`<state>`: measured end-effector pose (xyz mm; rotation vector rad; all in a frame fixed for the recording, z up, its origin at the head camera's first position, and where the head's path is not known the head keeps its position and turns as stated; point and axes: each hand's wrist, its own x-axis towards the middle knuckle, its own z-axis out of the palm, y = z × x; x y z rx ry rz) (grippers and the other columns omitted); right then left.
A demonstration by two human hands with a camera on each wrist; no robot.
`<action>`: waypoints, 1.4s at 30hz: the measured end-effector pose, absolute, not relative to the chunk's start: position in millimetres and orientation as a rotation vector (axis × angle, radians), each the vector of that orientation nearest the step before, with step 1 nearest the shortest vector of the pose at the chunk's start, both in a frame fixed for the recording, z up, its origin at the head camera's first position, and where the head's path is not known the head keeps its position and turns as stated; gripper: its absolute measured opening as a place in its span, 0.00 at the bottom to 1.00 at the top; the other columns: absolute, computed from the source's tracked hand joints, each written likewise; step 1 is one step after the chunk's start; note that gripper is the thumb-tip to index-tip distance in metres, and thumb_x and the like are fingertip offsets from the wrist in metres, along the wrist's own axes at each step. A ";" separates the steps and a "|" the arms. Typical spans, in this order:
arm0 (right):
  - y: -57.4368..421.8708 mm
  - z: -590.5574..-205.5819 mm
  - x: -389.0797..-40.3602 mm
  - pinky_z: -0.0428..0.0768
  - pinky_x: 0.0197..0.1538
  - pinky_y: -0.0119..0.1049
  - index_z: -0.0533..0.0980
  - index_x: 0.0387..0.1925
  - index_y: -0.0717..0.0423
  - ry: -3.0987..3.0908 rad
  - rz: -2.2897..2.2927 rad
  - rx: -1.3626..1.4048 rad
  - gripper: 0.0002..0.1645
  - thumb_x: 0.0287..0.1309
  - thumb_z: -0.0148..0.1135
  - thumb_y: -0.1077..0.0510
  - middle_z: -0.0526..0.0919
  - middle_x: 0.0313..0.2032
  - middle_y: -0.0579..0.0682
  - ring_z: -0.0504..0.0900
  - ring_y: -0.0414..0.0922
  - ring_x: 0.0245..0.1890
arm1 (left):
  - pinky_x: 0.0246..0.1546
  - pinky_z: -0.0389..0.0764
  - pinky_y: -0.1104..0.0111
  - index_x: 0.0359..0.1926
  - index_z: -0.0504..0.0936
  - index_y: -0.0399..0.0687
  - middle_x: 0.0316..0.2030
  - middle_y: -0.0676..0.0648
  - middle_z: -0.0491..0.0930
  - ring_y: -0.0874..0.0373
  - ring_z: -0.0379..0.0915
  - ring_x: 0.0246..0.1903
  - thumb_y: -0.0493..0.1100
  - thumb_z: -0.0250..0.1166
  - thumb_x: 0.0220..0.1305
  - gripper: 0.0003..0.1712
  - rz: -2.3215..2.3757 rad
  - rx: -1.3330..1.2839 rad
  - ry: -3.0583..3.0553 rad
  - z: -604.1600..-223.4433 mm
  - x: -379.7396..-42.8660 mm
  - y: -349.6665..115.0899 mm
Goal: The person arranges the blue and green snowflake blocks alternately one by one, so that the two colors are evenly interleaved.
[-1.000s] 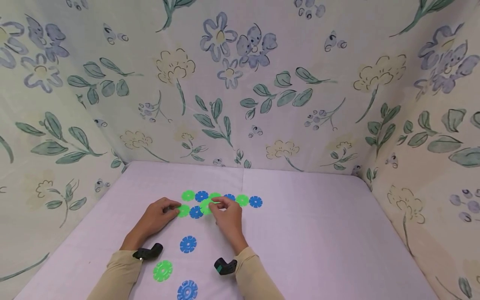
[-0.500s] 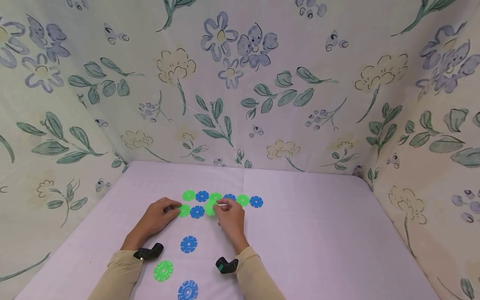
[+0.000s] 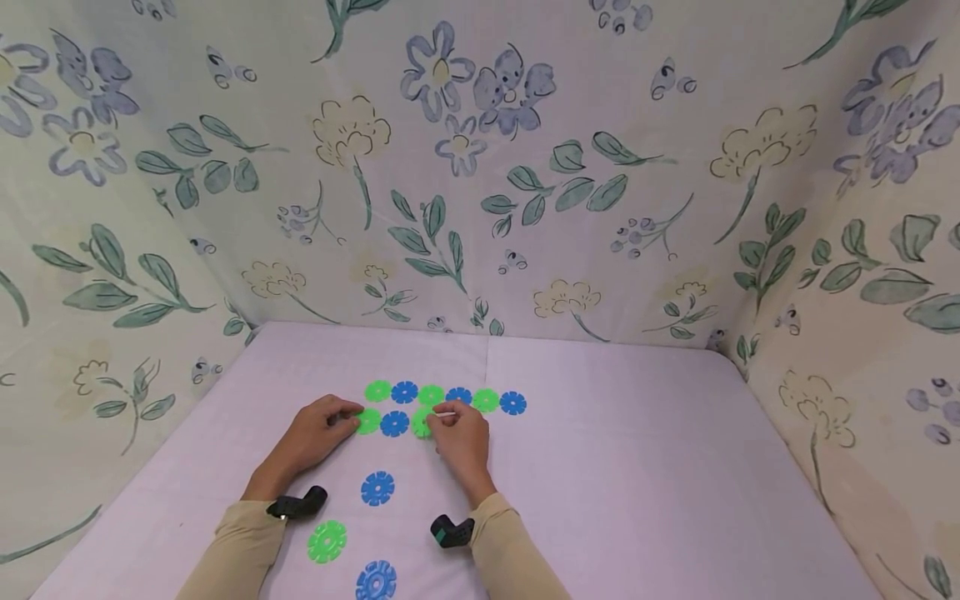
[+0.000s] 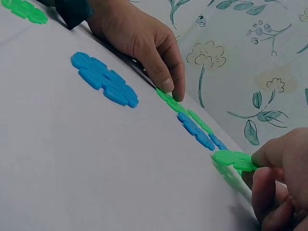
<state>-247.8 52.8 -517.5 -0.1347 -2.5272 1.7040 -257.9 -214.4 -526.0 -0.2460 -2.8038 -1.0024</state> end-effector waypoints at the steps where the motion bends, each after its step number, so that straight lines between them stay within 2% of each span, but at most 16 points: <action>1: 52.8 -517.9 -247.8 0.75 0.24 0.35 0.85 0.40 0.44 -2.536 1.691 -0.140 0.07 0.60 0.69 0.50 0.85 0.26 0.44 0.79 0.43 0.16 | 0.43 0.73 0.63 0.51 0.86 0.60 0.43 0.55 0.82 0.59 0.71 0.39 0.51 0.67 0.67 0.13 -1.001 -0.245 -2.807 -526.0 -258.0 -214.2; 6: 51.2 -521.3 -247.1 0.78 0.28 0.34 0.85 0.38 0.44 -2.552 1.611 -0.126 0.06 0.59 0.70 0.50 0.85 0.27 0.42 0.81 0.40 0.23 | 0.44 0.73 0.62 0.51 0.86 0.59 0.44 0.55 0.82 0.59 0.72 0.40 0.51 0.66 0.68 0.13 -0.998 -0.229 -2.821 -526.8 -256.7 -214.6; 12: 52.0 -522.7 -248.8 0.77 0.37 0.34 0.86 0.38 0.44 -2.542 1.506 -0.092 0.06 0.58 0.70 0.51 0.84 0.28 0.39 0.79 0.39 0.33 | 0.45 0.74 0.62 0.52 0.85 0.60 0.44 0.55 0.82 0.59 0.72 0.41 0.51 0.66 0.68 0.13 -0.992 -0.229 -2.818 -526.7 -258.5 -213.3; 21: 51.9 -522.6 -251.8 0.76 0.38 0.34 0.86 0.36 0.45 -2.537 1.444 -0.095 0.04 0.58 0.71 0.53 0.83 0.27 0.39 0.78 0.38 0.31 | 0.43 0.73 0.62 0.52 0.85 0.60 0.42 0.56 0.81 0.59 0.71 0.39 0.52 0.65 0.68 0.14 -0.988 -0.271 -2.796 -525.9 -259.7 -214.2; 42: 47.0 -520.7 -247.6 0.77 0.40 0.36 0.86 0.37 0.50 -2.537 1.409 -0.088 0.08 0.56 0.73 0.53 0.84 0.28 0.42 0.79 0.39 0.31 | 0.43 0.73 0.62 0.51 0.86 0.61 0.42 0.56 0.81 0.59 0.70 0.39 0.51 0.67 0.68 0.13 -0.991 -0.257 -2.799 -528.0 -259.8 -216.0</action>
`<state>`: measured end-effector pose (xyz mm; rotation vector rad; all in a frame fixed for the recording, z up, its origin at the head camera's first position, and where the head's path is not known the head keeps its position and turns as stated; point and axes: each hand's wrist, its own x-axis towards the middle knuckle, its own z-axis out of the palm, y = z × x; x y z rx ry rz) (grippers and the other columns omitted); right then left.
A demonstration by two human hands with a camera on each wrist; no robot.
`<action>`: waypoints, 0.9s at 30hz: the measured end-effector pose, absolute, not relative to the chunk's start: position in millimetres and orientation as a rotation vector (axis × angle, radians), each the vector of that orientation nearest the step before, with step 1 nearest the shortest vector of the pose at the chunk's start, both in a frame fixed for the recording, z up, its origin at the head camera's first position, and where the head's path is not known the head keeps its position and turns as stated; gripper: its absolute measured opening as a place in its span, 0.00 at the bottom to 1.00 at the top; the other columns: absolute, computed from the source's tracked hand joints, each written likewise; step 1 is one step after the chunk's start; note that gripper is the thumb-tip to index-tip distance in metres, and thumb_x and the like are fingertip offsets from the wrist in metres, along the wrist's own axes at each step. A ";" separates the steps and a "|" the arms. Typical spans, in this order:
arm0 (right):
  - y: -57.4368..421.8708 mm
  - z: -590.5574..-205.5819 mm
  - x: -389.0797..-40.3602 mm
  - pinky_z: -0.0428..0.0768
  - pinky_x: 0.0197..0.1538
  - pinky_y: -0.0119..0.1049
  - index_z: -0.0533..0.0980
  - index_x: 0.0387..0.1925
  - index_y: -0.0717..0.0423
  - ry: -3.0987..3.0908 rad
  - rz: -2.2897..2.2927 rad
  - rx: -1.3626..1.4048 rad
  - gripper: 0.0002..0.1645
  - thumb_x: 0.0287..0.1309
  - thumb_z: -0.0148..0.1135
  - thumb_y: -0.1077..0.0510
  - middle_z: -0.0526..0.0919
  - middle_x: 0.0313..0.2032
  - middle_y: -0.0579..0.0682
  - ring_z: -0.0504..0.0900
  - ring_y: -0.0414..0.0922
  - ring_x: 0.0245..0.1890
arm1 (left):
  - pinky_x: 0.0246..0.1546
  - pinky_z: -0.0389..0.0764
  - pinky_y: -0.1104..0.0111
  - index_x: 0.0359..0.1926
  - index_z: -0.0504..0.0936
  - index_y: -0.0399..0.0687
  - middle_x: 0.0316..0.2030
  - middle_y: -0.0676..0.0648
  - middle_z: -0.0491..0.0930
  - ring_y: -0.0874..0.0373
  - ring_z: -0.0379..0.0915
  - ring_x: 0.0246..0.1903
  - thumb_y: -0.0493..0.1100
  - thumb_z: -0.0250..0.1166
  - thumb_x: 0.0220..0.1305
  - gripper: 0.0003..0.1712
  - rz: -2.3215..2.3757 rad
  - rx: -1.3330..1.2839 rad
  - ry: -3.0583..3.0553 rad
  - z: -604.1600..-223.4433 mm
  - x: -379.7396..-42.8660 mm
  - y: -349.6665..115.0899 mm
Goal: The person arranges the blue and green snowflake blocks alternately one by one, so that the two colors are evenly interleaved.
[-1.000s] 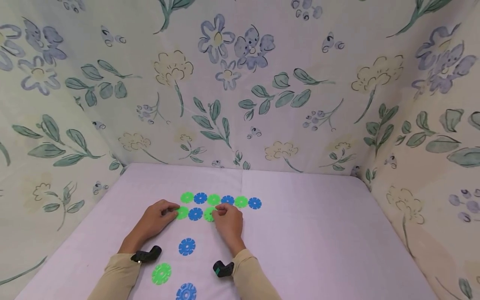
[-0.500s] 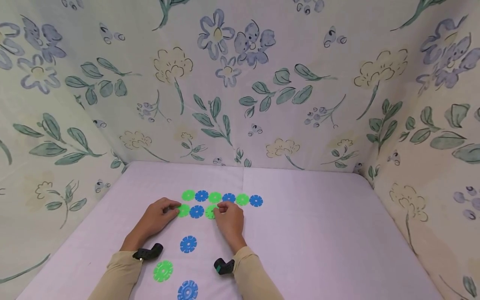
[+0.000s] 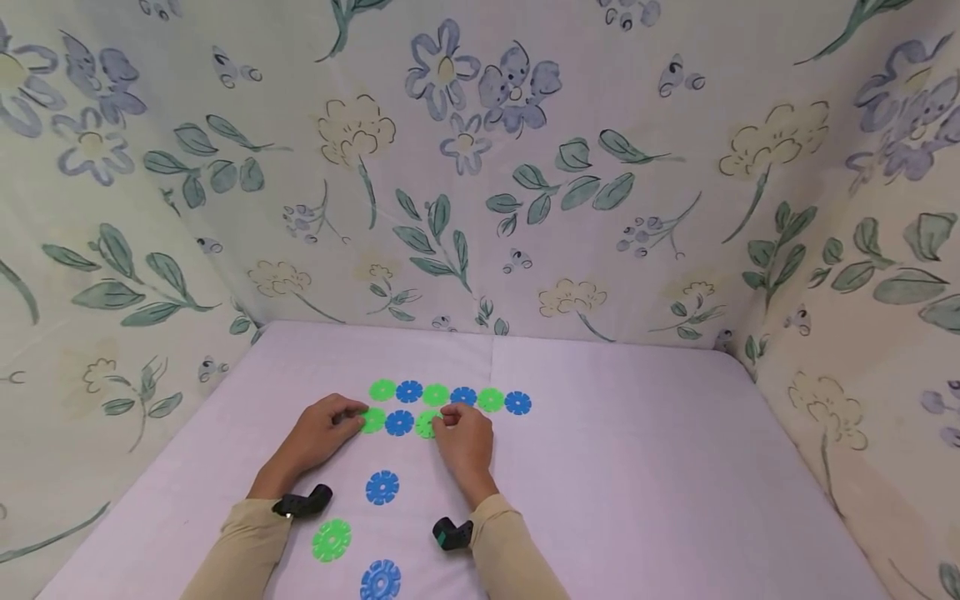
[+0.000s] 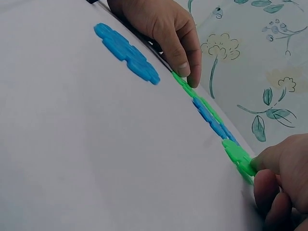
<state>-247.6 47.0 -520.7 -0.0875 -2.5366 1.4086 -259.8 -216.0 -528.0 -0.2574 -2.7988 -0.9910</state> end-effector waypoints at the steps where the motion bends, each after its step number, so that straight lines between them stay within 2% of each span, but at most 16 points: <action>1: 47.5 -520.9 -248.0 0.77 0.40 0.36 0.86 0.37 0.50 -2.539 1.402 -0.092 0.08 0.56 0.73 0.53 0.84 0.28 0.42 0.78 0.39 0.31 | 0.44 0.73 0.63 0.52 0.86 0.61 0.42 0.56 0.81 0.59 0.70 0.39 0.51 0.67 0.68 0.13 -0.993 -0.254 -2.801 -527.6 -260.0 -215.4; 15: 47.6 -522.7 -249.5 0.77 0.39 0.36 0.86 0.35 0.49 -2.538 1.353 -0.093 0.06 0.56 0.73 0.54 0.84 0.27 0.42 0.78 0.39 0.30 | 0.44 0.73 0.63 0.52 0.85 0.61 0.42 0.57 0.81 0.60 0.70 0.39 0.51 0.67 0.68 0.13 -0.994 -0.240 -2.798 -527.3 -260.1 -213.9; 27: 50.1 -525.9 -249.3 0.76 0.40 0.36 0.86 0.38 0.48 -2.551 1.394 -0.069 0.08 0.56 0.73 0.53 0.83 0.28 0.40 0.78 0.39 0.30 | 0.44 0.73 0.63 0.51 0.86 0.61 0.42 0.57 0.81 0.60 0.71 0.39 0.51 0.66 0.68 0.13 -0.988 -0.240 -2.803 -527.5 -258.9 -214.6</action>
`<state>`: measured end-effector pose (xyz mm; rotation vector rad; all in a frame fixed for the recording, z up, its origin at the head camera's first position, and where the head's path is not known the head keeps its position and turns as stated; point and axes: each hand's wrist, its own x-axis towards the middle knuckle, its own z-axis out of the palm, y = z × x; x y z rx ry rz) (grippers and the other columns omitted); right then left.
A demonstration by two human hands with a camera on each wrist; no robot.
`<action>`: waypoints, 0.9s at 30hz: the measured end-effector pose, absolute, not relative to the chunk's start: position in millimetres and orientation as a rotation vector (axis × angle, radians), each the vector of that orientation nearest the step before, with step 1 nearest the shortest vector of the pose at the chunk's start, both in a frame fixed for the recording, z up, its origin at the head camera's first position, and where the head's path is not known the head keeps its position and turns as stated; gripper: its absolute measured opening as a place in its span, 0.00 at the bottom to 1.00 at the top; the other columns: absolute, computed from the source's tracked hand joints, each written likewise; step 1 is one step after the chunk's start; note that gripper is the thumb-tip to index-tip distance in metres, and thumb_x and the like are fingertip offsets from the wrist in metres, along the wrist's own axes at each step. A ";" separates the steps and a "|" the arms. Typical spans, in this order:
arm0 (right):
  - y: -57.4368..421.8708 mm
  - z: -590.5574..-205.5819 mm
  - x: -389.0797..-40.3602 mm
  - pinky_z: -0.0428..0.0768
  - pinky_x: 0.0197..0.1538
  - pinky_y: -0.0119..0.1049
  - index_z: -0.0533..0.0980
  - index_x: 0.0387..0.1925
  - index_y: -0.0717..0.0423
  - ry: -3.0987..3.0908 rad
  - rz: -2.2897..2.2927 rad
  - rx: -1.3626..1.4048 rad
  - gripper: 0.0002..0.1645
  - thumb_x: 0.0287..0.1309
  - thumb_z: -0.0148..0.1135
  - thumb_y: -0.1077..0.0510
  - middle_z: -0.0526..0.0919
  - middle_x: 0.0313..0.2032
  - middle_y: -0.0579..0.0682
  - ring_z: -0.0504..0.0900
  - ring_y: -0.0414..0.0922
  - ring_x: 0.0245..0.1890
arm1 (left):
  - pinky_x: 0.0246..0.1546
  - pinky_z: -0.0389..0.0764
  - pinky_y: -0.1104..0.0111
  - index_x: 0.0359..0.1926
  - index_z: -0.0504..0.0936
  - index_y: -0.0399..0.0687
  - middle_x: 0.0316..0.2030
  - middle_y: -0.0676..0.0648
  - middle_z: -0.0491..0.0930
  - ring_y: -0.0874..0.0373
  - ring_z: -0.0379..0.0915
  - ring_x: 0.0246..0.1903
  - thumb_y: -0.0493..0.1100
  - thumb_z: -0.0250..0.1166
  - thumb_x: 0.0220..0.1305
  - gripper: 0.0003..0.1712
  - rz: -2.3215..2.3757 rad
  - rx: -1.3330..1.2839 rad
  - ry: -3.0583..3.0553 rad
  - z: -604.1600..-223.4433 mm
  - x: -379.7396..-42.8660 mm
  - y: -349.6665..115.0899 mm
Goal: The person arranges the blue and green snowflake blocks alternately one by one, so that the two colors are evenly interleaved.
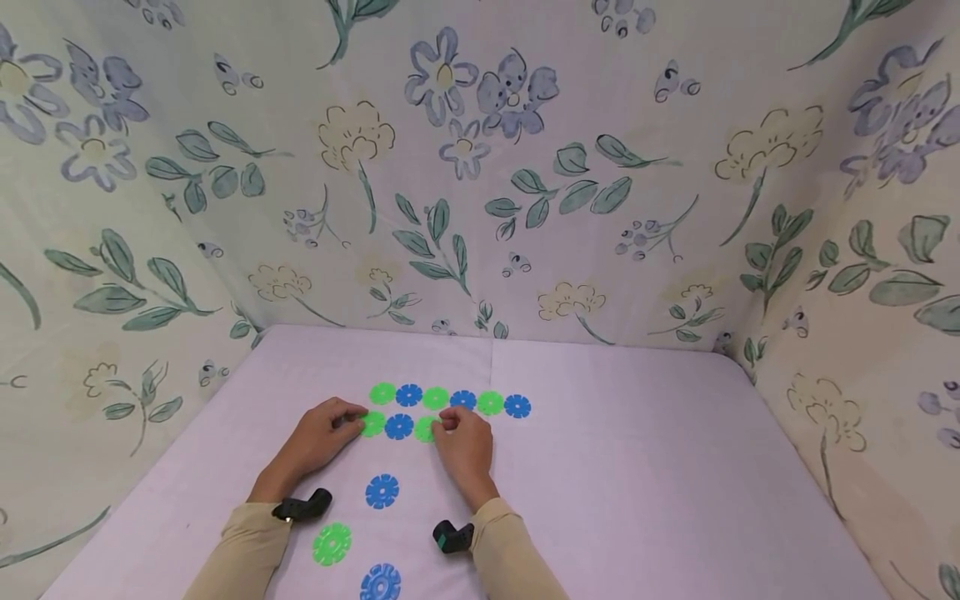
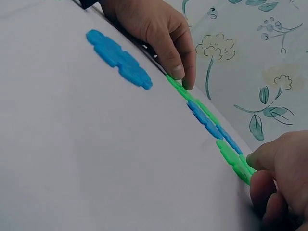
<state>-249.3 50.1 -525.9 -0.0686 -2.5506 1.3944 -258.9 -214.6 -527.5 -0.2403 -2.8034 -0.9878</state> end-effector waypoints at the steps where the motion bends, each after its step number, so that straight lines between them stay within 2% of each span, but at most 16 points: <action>1: 50.6 -526.2 -249.5 0.76 0.40 0.36 0.86 0.38 0.48 -2.549 1.400 -0.061 0.08 0.56 0.73 0.53 0.83 0.27 0.40 0.77 0.39 0.30 | 0.44 0.73 0.63 0.51 0.86 0.61 0.42 0.57 0.81 0.60 0.71 0.39 0.51 0.66 0.68 0.13 -0.985 -0.240 -2.805 -527.7 -258.9 -214.6; 17: 58.0 -518.3 -250.8 0.74 0.36 0.35 0.85 0.43 0.43 -2.632 1.564 0.075 0.10 0.61 0.69 0.48 0.80 0.32 0.42 0.75 0.41 0.34 | 0.44 0.73 0.63 0.52 0.85 0.61 0.42 0.57 0.81 0.60 0.70 0.39 0.50 0.67 0.68 0.13 -0.998 -0.247 -2.800 -528.2 -259.2 -214.7; 23: 60.9 -511.4 -251.2 0.74 0.36 0.35 0.85 0.47 0.42 -2.660 1.628 0.280 0.13 0.63 0.67 0.45 0.80 0.35 0.41 0.75 0.43 0.35 | 0.43 0.73 0.63 0.51 0.86 0.61 0.42 0.57 0.81 0.60 0.71 0.38 0.50 0.67 0.67 0.12 -0.993 -0.239 -2.793 -527.9 -260.1 -214.2; 27: 62.6 -505.1 -249.6 0.76 0.40 0.34 0.84 0.49 0.41 -2.688 1.642 0.448 0.15 0.63 0.67 0.43 0.80 0.36 0.41 0.76 0.42 0.38 | 0.43 0.73 0.63 0.51 0.86 0.61 0.42 0.56 0.81 0.60 0.70 0.38 0.50 0.67 0.67 0.13 -0.996 -0.238 -2.796 -527.3 -259.3 -213.5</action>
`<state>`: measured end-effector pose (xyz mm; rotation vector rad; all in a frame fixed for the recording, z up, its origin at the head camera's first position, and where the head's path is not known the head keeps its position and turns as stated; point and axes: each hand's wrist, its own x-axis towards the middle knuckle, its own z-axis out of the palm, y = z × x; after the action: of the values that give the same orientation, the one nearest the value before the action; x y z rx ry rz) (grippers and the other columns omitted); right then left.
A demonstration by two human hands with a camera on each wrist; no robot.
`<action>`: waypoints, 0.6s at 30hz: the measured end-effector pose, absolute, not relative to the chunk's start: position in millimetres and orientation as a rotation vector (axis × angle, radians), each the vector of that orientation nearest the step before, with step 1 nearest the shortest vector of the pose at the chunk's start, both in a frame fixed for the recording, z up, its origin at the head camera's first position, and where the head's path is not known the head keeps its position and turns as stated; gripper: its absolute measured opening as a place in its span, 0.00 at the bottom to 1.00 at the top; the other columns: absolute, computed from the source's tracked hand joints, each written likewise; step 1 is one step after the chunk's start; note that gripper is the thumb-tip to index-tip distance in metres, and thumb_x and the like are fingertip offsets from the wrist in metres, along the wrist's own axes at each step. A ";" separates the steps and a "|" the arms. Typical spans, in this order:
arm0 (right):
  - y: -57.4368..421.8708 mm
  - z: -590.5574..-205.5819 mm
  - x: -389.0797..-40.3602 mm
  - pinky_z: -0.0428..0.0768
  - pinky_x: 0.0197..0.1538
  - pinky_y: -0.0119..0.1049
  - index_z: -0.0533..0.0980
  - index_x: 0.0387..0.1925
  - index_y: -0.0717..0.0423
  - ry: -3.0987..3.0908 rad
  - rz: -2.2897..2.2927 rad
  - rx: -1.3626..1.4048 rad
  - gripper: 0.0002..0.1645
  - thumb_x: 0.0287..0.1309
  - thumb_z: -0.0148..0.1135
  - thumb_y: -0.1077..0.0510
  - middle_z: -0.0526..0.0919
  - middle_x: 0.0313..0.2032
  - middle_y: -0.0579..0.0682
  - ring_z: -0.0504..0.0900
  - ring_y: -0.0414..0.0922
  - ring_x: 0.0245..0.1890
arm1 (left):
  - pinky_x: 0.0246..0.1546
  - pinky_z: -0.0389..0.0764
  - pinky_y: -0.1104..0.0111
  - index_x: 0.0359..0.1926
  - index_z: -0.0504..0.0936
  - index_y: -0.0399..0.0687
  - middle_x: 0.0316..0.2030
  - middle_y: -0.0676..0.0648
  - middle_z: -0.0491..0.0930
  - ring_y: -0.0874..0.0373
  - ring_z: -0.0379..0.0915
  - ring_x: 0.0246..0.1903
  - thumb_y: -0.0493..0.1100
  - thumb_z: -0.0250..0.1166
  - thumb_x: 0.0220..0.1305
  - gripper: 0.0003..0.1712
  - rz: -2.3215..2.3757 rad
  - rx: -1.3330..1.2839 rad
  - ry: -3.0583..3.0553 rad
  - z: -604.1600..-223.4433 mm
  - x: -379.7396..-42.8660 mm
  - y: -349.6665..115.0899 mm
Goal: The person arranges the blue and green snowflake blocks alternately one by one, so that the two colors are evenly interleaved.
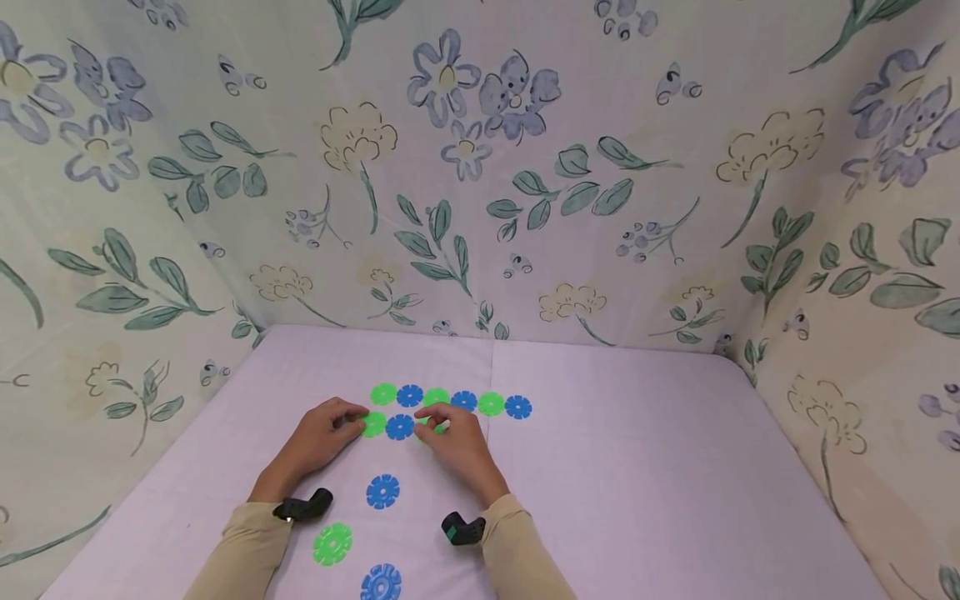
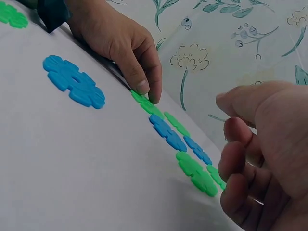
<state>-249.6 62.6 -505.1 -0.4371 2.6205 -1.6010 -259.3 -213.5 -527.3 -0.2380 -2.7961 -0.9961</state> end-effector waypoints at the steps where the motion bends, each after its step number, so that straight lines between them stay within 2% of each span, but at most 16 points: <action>1: 62.9 -503.6 -249.0 0.76 0.40 0.33 0.84 0.49 0.41 2.614 -1.590 -0.472 0.15 0.63 0.67 0.43 0.80 0.36 0.41 0.76 0.42 0.37 | 0.43 0.73 0.63 0.51 0.86 0.60 0.42 0.56 0.81 0.60 0.70 0.38 0.50 0.67 0.67 0.13 -0.997 -0.237 -2.797 -527.3 -259.1 -213.5; 8: 64.2 -491.4 -245.1 0.73 0.29 0.29 0.83 0.50 0.41 2.627 -1.579 -0.640 0.14 0.64 0.66 0.45 0.79 0.34 0.41 0.73 0.39 0.25 | 0.43 0.73 0.63 0.51 0.86 0.60 0.41 0.56 0.81 0.60 0.70 0.38 0.49 0.67 0.67 0.13 -0.992 -0.239 -2.793 -527.3 -258.5 -213.6; 18: 67.8 -485.7 -243.7 0.70 0.26 0.29 0.83 0.52 0.45 2.512 -1.537 -0.824 0.19 0.63 0.67 0.43 0.79 0.33 0.40 0.70 0.36 0.22 | 0.43 0.73 0.63 0.51 0.86 0.59 0.41 0.56 0.81 0.60 0.70 0.38 0.49 0.67 0.67 0.13 -0.969 -0.245 -2.799 -527.0 -258.7 -213.2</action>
<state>-243.7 67.8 -485.7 -0.8242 2.5124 -1.5375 -258.7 -213.2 -527.0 -0.2452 -2.7986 -0.9695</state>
